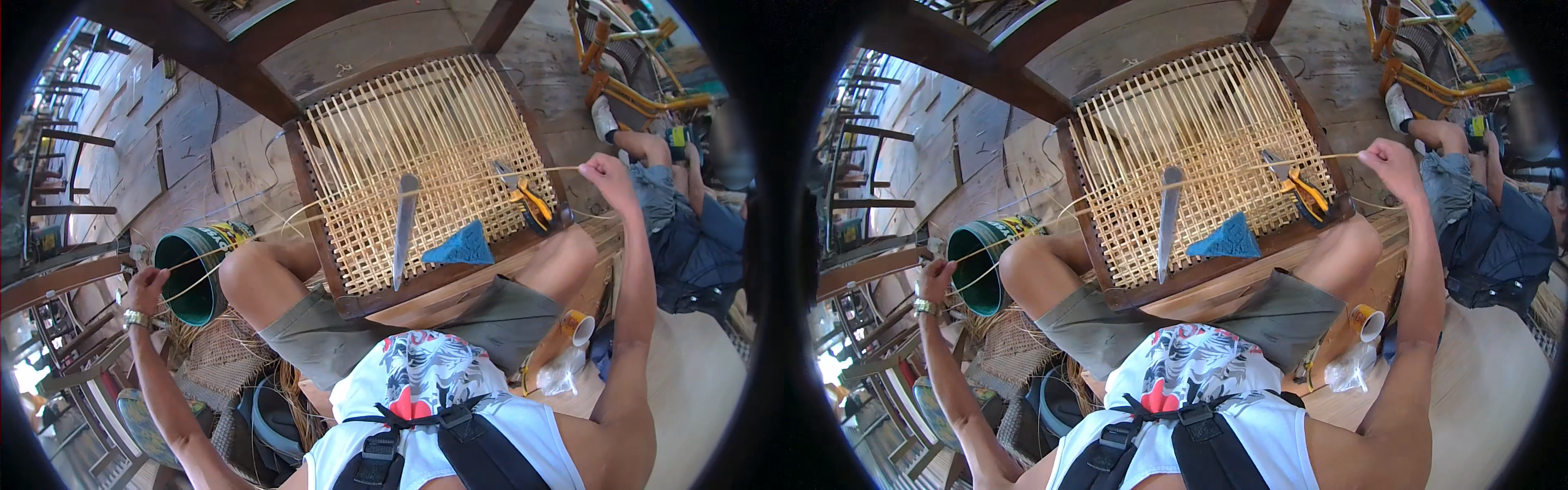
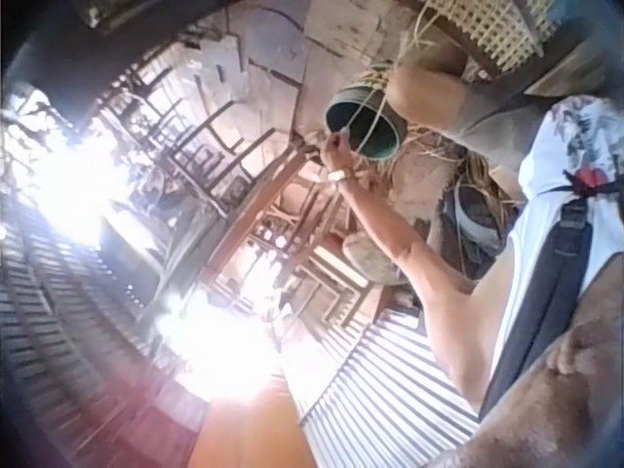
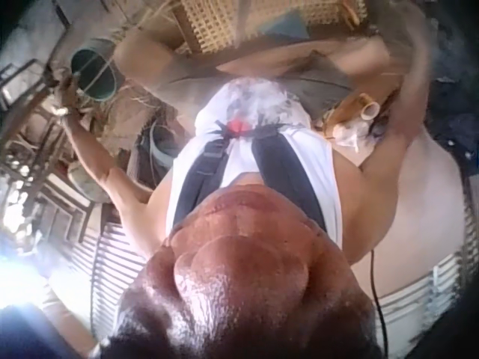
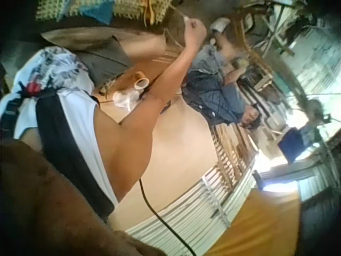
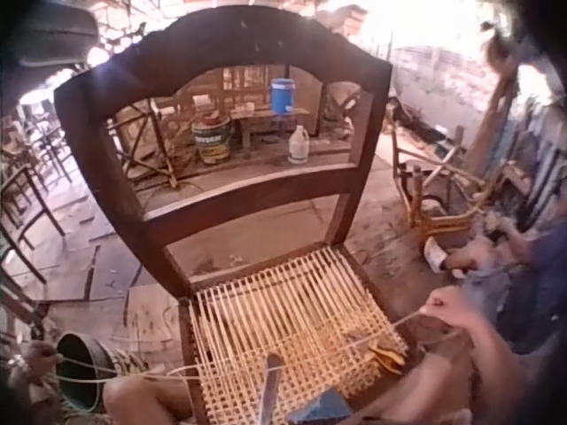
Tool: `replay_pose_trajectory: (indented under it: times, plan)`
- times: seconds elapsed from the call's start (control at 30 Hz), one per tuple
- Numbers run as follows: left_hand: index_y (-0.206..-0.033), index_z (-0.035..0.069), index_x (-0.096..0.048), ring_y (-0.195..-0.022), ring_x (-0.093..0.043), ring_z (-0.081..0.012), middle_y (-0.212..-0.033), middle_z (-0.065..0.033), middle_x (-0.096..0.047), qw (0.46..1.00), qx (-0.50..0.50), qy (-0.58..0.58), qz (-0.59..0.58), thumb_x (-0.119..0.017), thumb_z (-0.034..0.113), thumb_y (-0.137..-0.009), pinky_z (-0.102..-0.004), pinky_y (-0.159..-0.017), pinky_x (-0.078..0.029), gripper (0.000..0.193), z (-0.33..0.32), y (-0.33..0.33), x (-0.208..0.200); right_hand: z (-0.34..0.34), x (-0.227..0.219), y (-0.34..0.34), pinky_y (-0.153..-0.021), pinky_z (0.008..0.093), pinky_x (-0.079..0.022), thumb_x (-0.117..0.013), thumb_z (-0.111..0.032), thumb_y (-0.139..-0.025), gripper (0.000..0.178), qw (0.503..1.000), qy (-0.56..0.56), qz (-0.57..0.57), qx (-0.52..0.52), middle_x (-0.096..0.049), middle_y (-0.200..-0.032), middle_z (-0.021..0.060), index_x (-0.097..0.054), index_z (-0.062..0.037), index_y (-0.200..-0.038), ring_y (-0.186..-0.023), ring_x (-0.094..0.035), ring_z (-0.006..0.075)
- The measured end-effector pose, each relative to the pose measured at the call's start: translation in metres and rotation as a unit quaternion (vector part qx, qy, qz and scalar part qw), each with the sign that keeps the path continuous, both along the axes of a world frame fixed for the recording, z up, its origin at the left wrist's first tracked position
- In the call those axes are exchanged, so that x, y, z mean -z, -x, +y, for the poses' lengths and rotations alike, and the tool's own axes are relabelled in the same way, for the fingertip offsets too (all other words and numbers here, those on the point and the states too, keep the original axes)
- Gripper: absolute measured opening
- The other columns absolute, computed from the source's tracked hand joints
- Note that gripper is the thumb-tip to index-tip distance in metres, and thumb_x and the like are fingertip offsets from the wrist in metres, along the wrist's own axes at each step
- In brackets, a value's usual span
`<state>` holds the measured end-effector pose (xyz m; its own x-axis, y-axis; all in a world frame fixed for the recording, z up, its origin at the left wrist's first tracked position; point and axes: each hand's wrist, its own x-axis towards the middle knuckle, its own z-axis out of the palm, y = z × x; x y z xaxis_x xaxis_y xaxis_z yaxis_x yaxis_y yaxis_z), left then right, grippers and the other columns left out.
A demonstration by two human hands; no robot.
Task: The person is weaving a chair seat using long strips of bamboo or rattan material, using small tools to guide and tighten the weave.
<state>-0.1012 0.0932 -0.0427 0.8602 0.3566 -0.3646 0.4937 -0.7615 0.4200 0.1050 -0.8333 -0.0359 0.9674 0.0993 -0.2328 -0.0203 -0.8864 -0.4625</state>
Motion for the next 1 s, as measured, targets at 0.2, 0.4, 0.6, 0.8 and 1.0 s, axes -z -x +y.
replay_pose_trajectory:
  times: [0.2, 0.4, 0.6, 0.8, 1.0]
  plan:
    - [-0.082, 0.004, -0.065, -0.059, -0.049, -0.006, -0.067, 0.0019, -0.059, 1.0, -0.024, -0.001, -0.008, -0.069, 0.03, -0.092, -0.0253, -0.054, -0.04, 0.028, 0.08, 0.033, -0.039, -0.061, 0.032, -0.032, -0.064, 0.0387, -0.046, -0.068, -0.026, -0.091, 0.027, 0.973, 0.128, -0.174, 0.084, -0.059, -0.069, 0.0123, -0.06, -0.0016, -0.082, -0.065, -0.059, 0.0265]
    - [-0.09, 0.001, -0.07, -0.06, -0.055, -0.0132, -0.067, -0.0045, -0.063, 0.987, 0.03, -0.16, 0.012, -0.067, 0.03, -0.091, -0.0305, -0.058, -0.045, 0.029, 0.07, 0.028, -0.057, -0.117, 0.046, -0.076, -0.087, 0.0433, -0.05, -0.063, -0.031, -0.093, 0.027, 0.902, 0.393, -0.157, 0.082, -0.066, -0.102, 0.0173, -0.065, -0.0106, -0.11, -0.103, -0.063, 0.038]
    - [-0.101, -0.001, -0.068, -0.072, -0.063, -0.0121, -0.076, -0.0072, -0.066, 0.981, 0.177, 0.05, -0.062, -0.066, 0.019, -0.092, -0.0269, -0.068, -0.05, 0.022, -0.174, -0.08, -0.114, 0.17, -0.047, -0.049, -0.104, 0.0362, -0.043, -0.061, -0.027, -0.096, 0.042, 0.972, -0.108, -0.208, -0.028, -0.061, -0.133, 0.0142, -0.058, -0.0043, -0.131, -0.123, -0.056, 0.0233]
    - [-0.098, -0.002, -0.065, -0.08, -0.062, -0.0088, -0.083, -0.0023, -0.066, 0.929, 0.275, 0.224, -0.103, -0.063, 0.01, -0.095, -0.0261, -0.075, -0.051, 0.013, -0.275, -0.111, -0.112, 0.391, -0.06, 0.045, -0.097, 0.0359, -0.049, -0.06, -0.031, -0.098, 0.044, 0.844, -0.408, -0.007, -0.347, -0.063, -0.12, 0.0149, -0.056, -0.0013, -0.13, -0.112, -0.061, 0.0222]
    - [-0.099, 0.0, -0.066, -0.079, -0.062, -0.009, -0.08, -0.0014, -0.065, 0.959, 0.214, 0.156, -0.097, -0.062, 0.014, -0.095, -0.0262, -0.075, -0.051, 0.014, -0.21, -0.088, -0.1, 0.352, -0.07, 0.032, -0.06, 0.0232, -0.042, -0.063, -0.02, -0.096, 0.017, 0.871, -0.34, 0.193, -0.298, -0.056, -0.073, -0.0035, -0.068, -0.0034, -0.096, -0.068, -0.051, 0.0062]
